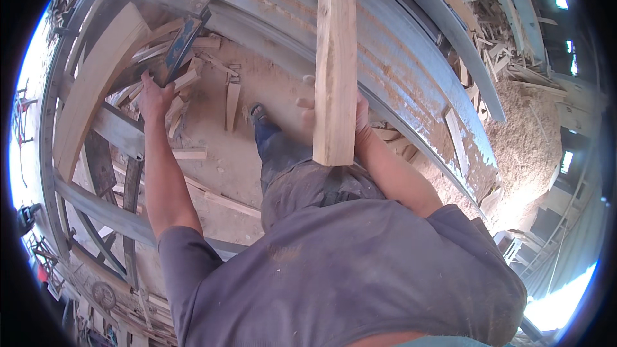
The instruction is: The person picks up wooden planks from the floor, places them on a workbench, and repeatedly lifts and repositions them. The person also uses a tape measure to measure a plank and continues handling the wood pieces.
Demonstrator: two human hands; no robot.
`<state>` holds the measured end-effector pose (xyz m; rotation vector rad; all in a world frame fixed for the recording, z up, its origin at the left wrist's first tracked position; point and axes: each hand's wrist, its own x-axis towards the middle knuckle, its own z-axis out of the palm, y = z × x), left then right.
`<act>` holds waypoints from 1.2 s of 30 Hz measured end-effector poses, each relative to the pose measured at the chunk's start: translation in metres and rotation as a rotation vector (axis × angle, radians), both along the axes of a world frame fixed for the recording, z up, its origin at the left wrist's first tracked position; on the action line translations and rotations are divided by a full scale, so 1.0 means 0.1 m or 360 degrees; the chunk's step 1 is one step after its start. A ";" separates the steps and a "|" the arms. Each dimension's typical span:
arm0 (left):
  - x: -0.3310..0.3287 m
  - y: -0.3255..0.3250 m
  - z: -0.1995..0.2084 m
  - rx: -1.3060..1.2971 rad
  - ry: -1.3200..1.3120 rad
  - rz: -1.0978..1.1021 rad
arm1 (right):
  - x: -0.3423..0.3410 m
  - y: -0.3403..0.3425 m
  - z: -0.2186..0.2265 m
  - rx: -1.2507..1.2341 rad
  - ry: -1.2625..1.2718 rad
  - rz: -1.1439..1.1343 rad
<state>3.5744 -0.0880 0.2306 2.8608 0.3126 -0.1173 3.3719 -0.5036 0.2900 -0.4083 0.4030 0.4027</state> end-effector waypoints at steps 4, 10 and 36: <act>-0.05 -0.04 -0.03 -0.0007 0.0011 -0.0002 | -0.10 -0.11 -0.08 0.0360 -0.0042 0.0001; -0.08 -0.15 -0.08 -0.0037 -0.0044 -0.0057 | -0.21 -0.35 -0.03 0.0637 -0.0174 -0.0041; -0.06 -3.02 0.33 -0.2687 -0.0138 0.0213 | 1.84 0.90 1.88 0.0749 -0.0115 -0.0442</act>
